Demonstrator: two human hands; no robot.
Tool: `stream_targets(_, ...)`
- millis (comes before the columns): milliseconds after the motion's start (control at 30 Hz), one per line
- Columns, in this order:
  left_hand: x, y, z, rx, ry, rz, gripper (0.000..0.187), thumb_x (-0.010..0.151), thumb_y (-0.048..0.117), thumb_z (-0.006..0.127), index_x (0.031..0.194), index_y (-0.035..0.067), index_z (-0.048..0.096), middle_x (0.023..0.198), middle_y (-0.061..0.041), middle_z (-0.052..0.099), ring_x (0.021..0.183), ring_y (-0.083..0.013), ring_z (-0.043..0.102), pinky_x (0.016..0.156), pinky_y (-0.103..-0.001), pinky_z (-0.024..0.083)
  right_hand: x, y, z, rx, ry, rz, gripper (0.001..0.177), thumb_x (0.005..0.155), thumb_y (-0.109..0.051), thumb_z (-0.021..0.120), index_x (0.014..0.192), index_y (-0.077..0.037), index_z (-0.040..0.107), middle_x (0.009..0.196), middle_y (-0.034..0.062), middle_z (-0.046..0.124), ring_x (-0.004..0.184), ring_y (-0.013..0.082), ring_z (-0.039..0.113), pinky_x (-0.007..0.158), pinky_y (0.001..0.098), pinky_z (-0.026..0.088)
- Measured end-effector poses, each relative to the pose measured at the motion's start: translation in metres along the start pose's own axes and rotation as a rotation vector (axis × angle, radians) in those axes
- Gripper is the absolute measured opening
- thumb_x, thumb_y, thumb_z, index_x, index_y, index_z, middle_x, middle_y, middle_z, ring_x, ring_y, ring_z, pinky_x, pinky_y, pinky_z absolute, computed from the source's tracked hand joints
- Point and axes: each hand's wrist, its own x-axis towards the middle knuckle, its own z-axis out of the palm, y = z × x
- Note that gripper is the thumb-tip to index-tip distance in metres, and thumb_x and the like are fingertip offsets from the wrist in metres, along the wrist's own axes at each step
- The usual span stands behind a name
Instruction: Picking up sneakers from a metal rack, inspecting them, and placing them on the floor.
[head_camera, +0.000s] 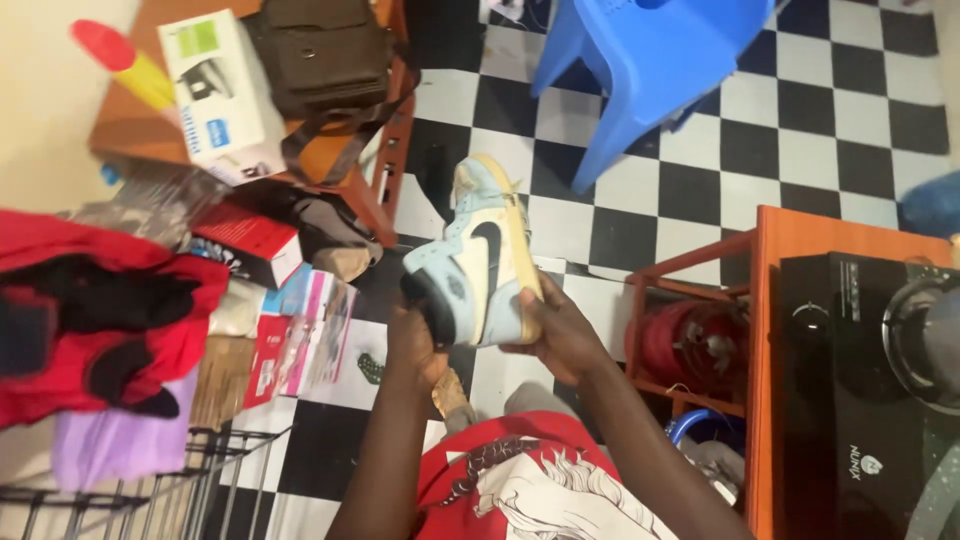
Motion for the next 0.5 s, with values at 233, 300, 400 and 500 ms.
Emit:
stream_targets(233,0.057,-0.023,0.009,0.126,0.094,-0.223,0.039,0.094,0.003,0.059,0.132,0.007,0.054,0.109,-0.006,0.067,0.093,-0.0188,0.069,0.075,-0.036,0.058,0.062,0.038,-0.054,0.111,0.085,0.241,0.057,0.097,-0.058,0.048,0.136,-0.016,0.049,0.106,0.0087,0.066,0.079,0.0200,0.066,0.057,0.0342,0.054)
stream_targets(300,0.069,-0.028,0.030,0.493,0.358,-0.313,0.052,0.091,0.017,0.063,0.142,0.019,0.050,0.113,-0.007,0.065,0.090,-0.0238,0.062,0.071,-0.039,0.048,0.082,0.052,-0.077,0.200,0.162,0.290,0.060,0.102,-0.062,0.041,0.128,-0.011,0.056,0.089,0.0090,0.064,0.063,0.0192,0.060,0.047,0.0317,0.045)
stream_targets(400,0.117,-0.059,0.000,0.545,0.353,-0.219,0.060,0.090,0.025,0.065,0.146,0.015,0.046,0.132,-0.002,0.059,0.116,-0.0223,0.059,0.086,-0.043,0.051,0.108,0.042,-0.105,0.149,0.286,0.398,0.053,0.100,-0.059,0.039,0.124,-0.014,0.055,0.084,0.0065,0.062,0.060,0.0180,0.056,0.046,0.0312,0.041)
stream_targets(500,0.144,-0.058,0.025,0.493,0.301,-0.272,0.060,0.091,0.031,0.064,0.145,0.007,0.050,0.136,-0.009,0.064,0.126,-0.0238,0.059,0.091,-0.043,0.048,0.147,0.033,-0.139,0.072,0.319,0.484,0.044,0.100,-0.051,0.041,0.123,-0.015,0.053,0.087,0.0060,0.061,0.062,0.0170,0.055,0.049,0.0310,0.043)
